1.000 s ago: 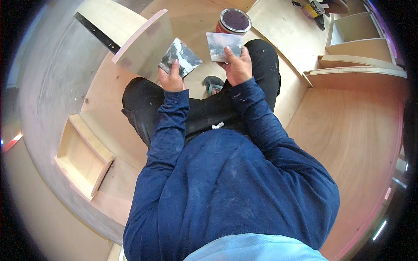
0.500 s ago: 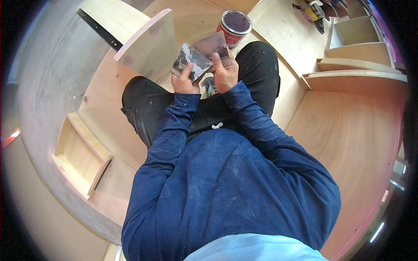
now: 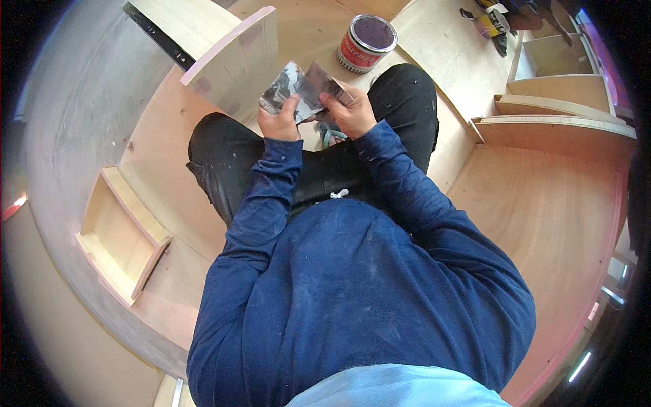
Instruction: The person is preparing pieces of furniture by sanding them and organizing pieces of sandpaper.
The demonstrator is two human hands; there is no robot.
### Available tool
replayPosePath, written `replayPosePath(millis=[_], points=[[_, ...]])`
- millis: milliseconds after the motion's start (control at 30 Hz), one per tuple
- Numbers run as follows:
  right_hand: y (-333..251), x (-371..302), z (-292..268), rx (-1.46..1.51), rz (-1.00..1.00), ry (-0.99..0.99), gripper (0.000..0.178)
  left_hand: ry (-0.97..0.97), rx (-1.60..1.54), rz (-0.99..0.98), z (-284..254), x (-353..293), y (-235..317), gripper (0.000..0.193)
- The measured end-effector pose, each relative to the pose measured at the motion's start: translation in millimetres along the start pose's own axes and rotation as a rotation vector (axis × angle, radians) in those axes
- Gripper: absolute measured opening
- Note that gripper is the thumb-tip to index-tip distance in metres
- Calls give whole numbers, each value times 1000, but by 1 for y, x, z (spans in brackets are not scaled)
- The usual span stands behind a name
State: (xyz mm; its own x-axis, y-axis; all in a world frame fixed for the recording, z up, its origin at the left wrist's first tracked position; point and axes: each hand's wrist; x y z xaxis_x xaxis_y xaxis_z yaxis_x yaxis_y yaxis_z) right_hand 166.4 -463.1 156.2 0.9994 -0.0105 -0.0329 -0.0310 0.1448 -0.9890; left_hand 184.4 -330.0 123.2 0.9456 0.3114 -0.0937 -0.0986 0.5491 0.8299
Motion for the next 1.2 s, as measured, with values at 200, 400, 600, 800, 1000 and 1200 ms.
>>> replayPosePath(millis=[200, 400, 600, 800, 1000, 1200], points=[[-14, 1, -5, -122, 141, -131, 28, -77, 3, -128, -15, 6, -2, 29], [-9, 6, -18, -333, 322, -338, 25, -300, 326, -28, -25, 17, 20, 31], [17, 4, 0, 27, 153, -58, 26, -124, -28, -131, -8, 11, 28, 21], [13, 7, -2, 149, 105, 192, 23, 0, -86, -195, -7, 9, 18, 24], [10, -2, -2, 340, 137, -46, 32, -97, 103, -22, -16, 17, 13, 27], [17, 8, 12, 154, -125, 225, 28, -75, -155, -356, -10, 6, 15, 28]])
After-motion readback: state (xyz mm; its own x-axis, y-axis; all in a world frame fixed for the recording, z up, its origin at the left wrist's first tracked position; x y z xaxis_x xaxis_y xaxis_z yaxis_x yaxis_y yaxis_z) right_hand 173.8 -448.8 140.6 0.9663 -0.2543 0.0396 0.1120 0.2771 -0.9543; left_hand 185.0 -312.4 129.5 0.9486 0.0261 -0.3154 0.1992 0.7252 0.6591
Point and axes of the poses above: each hand's wrist, its own x-axis towards the middle knuckle, its own z-axis out of the palm, y = z × x, and after that the axes turned 1 degree about y, right-handed
